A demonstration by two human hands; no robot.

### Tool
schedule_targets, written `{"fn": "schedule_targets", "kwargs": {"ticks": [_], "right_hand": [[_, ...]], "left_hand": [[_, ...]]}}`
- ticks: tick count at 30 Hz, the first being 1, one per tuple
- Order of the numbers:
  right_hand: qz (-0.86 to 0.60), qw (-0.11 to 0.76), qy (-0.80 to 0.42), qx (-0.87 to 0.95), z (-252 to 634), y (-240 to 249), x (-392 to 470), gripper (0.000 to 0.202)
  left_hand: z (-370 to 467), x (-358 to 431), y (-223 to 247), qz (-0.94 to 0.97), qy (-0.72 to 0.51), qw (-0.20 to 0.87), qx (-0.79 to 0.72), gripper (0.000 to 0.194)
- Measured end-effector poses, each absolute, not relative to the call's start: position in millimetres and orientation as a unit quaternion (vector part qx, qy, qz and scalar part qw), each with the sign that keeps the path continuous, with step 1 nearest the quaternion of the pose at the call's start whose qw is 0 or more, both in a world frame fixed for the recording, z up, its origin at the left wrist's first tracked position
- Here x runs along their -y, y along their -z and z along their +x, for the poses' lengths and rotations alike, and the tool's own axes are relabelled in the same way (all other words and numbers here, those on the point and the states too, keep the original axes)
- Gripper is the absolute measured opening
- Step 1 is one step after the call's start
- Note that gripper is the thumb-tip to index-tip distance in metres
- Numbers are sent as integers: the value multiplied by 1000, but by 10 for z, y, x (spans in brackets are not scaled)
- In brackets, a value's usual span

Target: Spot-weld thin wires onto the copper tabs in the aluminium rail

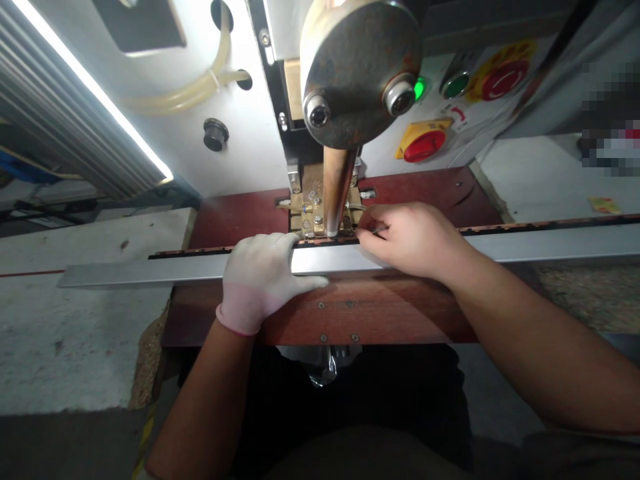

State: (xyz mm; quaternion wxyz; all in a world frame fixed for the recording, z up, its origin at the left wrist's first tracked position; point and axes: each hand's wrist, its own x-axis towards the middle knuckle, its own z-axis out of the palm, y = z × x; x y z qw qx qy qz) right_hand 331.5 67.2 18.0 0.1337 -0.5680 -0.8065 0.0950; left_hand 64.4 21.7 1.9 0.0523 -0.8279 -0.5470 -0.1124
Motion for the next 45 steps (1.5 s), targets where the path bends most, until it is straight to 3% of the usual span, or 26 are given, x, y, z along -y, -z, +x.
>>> {"fn": "schedule_targets", "kwargs": {"ticks": [20, 28, 45], "right_hand": [[-569, 130, -134, 801, 3336, -176, -680, 25], [-569, 111, -131, 804, 3328, -206, -679, 26], [-545, 144, -147, 813, 3329, -271, -622, 21]], "left_hand": [[648, -194, 4, -823, 127, 49, 552, 94], [559, -203, -94, -836, 87, 16, 542, 85], [281, -181, -68, -818, 90, 33, 567, 85]]}}
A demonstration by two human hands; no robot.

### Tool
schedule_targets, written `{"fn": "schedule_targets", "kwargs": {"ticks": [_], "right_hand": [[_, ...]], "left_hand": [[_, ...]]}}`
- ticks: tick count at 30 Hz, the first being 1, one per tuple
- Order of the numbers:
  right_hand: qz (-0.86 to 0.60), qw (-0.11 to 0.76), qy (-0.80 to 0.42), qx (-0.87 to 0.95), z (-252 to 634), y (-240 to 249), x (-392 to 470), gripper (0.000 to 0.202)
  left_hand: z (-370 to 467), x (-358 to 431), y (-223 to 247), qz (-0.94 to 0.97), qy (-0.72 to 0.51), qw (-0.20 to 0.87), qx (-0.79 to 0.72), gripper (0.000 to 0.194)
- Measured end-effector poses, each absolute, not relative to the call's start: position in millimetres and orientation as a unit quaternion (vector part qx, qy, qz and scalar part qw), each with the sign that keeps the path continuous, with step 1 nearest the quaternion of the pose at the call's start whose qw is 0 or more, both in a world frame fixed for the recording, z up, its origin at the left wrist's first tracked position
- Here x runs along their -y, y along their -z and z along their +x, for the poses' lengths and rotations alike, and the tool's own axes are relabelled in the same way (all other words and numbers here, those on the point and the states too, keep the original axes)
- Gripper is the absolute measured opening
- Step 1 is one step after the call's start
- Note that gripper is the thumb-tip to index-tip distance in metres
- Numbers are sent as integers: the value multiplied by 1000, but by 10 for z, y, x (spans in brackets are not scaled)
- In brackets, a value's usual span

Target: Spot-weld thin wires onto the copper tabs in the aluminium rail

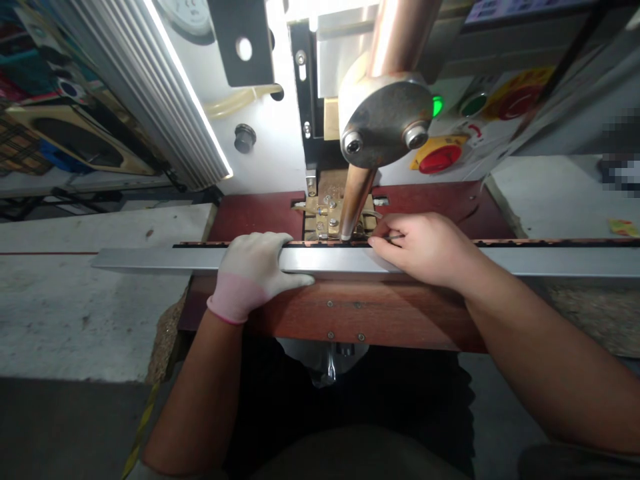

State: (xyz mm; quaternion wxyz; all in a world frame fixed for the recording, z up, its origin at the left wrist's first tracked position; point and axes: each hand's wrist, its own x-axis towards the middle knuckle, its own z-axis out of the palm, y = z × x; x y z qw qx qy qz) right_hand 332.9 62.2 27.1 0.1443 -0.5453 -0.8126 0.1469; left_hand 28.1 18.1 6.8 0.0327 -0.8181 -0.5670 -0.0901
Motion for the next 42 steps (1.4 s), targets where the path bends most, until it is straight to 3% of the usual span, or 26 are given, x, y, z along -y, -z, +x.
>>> {"fn": "schedule_targets", "kwargs": {"ticks": [12, 24, 32, 42], "right_hand": [[-539, 194, -145, 807, 3348, -342, -530, 14], [-487, 249, -151, 823, 3266, -376, -356, 23], [-443, 221, -128, 859, 3208, -246, -364, 23], [-468, 218, -115, 849, 3231, -263, -371, 14]], "left_hand": [[285, 139, 43, -812, 180, 92, 548, 83], [455, 214, 138, -806, 189, 106, 550, 77], [584, 287, 169, -805, 205, 120, 544, 63], [584, 267, 122, -809, 189, 109, 546, 75]]}}
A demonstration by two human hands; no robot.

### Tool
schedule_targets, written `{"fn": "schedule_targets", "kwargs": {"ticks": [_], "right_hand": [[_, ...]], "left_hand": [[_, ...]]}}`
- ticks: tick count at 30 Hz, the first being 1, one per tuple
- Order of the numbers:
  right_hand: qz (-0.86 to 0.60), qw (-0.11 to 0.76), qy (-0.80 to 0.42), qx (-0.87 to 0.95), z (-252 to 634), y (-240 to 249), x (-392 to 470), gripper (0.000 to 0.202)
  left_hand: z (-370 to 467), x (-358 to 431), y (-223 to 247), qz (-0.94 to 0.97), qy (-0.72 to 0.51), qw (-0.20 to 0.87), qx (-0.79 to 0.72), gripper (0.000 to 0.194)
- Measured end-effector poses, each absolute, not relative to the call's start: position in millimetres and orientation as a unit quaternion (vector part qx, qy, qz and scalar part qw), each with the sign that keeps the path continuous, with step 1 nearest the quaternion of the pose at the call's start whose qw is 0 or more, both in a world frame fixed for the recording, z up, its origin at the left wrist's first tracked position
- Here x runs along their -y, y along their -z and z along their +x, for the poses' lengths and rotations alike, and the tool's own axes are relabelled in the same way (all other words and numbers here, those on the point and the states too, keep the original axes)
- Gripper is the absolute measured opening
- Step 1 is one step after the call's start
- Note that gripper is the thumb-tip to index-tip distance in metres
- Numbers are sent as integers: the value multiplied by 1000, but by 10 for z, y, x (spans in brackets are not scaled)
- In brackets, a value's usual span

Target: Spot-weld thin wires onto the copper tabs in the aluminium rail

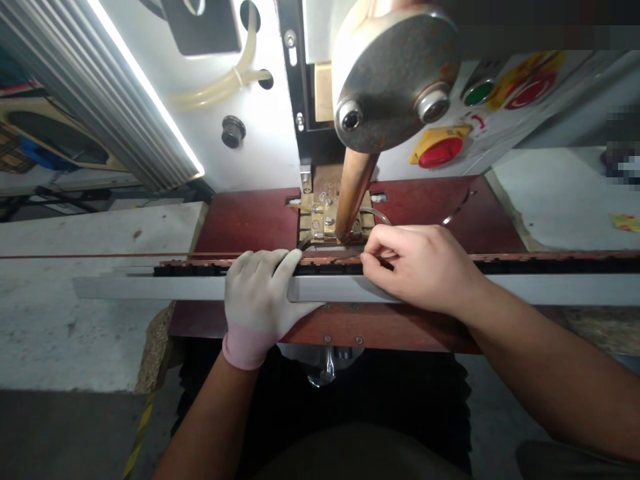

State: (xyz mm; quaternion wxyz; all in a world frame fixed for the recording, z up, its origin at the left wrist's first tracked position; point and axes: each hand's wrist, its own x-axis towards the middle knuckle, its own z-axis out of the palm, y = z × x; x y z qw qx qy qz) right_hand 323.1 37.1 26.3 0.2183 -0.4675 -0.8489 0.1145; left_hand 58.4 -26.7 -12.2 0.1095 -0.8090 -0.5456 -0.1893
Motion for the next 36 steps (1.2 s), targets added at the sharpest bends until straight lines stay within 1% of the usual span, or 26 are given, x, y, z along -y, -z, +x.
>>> {"fn": "schedule_targets", "kwargs": {"ticks": [8, 12, 16, 20, 36], "right_hand": [[-497, 189, -98, 841, 3291, -291, -417, 12], [-516, 176, -54, 837, 3274, -250, -437, 14], [-533, 152, -19, 832, 3245, -207, -467, 19], [-542, 131, -23, 829, 3239, -198, -496, 19], [-572, 124, -60, 809, 3278, -186, -618, 27]], "left_hand": [[577, 177, 75, -814, 171, 92, 548, 86], [580, 99, 29, -816, 153, 83, 551, 84], [575, -16, 1, -823, 132, 71, 549, 86], [581, -79, -3, -827, 125, 58, 546, 87], [602, -194, 6, -816, 113, 60, 563, 98]]}}
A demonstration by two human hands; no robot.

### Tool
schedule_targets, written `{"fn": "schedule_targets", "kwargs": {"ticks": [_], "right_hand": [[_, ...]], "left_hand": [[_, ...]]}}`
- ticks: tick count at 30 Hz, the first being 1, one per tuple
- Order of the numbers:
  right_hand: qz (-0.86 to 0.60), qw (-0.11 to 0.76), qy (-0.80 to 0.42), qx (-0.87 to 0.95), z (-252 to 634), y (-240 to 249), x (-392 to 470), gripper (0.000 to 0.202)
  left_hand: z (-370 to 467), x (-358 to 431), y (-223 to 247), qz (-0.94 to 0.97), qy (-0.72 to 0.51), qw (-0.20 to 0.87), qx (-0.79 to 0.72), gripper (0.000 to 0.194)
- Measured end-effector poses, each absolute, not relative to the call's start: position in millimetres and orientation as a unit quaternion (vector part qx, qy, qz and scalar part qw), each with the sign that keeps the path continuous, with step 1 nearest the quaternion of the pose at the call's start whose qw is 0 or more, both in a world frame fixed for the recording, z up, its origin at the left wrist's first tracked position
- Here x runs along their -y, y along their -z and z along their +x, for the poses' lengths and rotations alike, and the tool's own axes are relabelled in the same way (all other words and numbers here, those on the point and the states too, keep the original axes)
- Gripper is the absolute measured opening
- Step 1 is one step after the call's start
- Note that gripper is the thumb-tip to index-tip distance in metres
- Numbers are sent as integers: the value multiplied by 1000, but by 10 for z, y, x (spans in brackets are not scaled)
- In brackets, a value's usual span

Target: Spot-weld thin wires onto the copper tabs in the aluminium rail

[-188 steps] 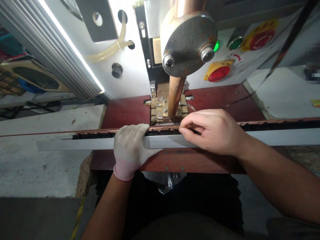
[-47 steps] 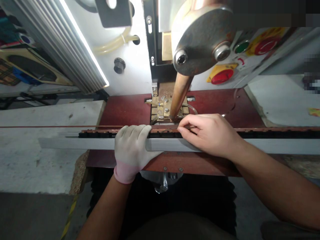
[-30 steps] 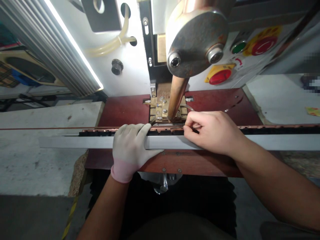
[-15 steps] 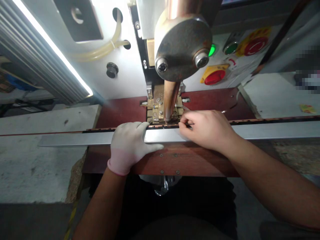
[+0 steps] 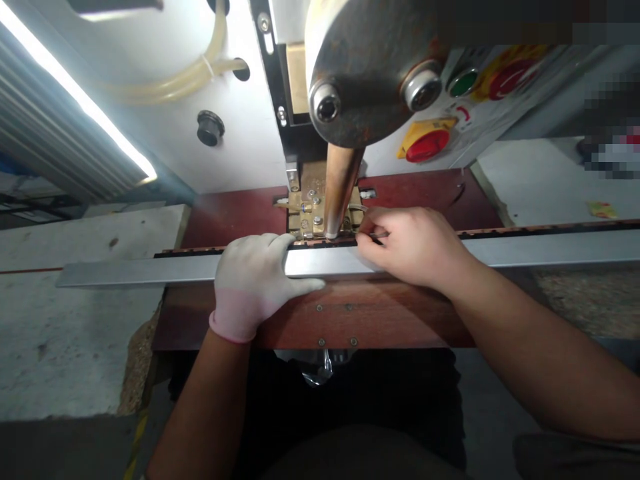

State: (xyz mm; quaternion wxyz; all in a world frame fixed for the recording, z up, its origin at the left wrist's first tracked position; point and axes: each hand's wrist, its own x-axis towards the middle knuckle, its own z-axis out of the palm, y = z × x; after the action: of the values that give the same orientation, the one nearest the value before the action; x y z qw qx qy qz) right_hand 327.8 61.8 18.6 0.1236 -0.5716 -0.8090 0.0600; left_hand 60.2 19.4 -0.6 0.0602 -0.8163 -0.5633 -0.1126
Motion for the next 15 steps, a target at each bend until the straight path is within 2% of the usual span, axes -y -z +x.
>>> {"fn": "schedule_targets", "kwargs": {"ticks": [15], "right_hand": [[-582, 125, -70, 800, 3278, -171, -627, 26]], "left_hand": [[622, -180, 20, -813, 119, 55, 568, 96]]}}
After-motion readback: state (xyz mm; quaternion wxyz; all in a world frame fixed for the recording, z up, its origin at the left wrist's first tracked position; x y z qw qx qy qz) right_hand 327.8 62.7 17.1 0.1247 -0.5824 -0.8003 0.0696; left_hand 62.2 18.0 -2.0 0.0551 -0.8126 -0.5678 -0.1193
